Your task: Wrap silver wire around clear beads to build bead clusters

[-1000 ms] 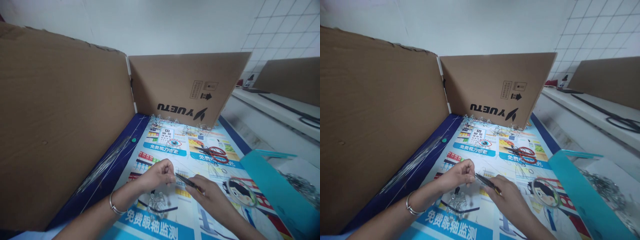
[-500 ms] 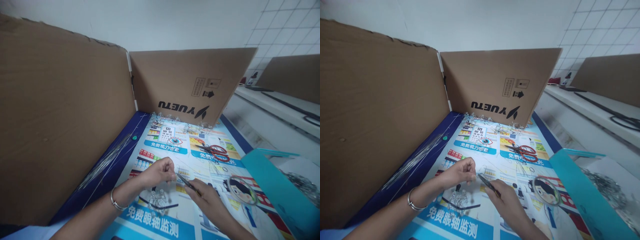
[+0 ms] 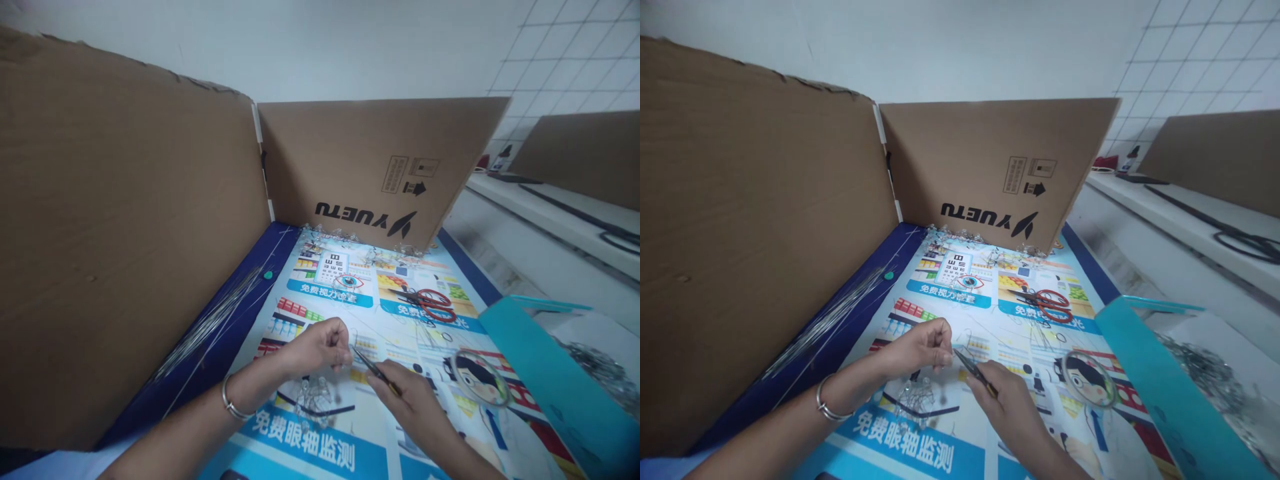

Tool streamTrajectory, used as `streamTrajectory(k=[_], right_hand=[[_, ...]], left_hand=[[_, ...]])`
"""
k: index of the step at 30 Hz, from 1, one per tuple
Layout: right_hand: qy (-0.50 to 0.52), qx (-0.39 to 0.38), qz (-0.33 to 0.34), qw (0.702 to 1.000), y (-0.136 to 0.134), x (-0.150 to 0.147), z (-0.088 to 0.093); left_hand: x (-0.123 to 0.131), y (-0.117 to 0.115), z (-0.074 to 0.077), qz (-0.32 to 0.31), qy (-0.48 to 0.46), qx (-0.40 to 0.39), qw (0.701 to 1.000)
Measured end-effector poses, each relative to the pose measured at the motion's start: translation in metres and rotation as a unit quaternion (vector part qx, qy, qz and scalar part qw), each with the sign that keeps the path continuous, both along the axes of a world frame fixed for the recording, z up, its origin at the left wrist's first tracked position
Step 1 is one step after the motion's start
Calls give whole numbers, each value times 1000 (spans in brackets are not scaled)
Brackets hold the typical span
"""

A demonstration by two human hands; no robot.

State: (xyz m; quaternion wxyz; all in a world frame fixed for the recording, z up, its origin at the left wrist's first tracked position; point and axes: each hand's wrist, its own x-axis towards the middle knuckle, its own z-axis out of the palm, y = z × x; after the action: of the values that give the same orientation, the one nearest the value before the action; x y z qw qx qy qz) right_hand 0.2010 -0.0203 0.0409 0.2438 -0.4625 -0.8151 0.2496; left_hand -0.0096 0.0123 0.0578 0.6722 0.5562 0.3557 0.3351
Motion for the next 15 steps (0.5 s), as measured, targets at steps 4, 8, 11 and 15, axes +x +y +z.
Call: streamTrajectory(k=[4,8,11,15], right_hand=[[9,5,-4,1000,-2,-1,-5],[22,-21,-21,999,-4,-1,-7],[32,-44,-26,998,-4,-2,-5],[34,-50,-21,998,-7,-2,-4]], left_hand=[[0,-1,4,-16,-2,-11,1000],[-1,-2,10,-37,4,-4,999],[-2,-3,14,-35,14,16,999],[-8,-4,16,-17,59,74,995]])
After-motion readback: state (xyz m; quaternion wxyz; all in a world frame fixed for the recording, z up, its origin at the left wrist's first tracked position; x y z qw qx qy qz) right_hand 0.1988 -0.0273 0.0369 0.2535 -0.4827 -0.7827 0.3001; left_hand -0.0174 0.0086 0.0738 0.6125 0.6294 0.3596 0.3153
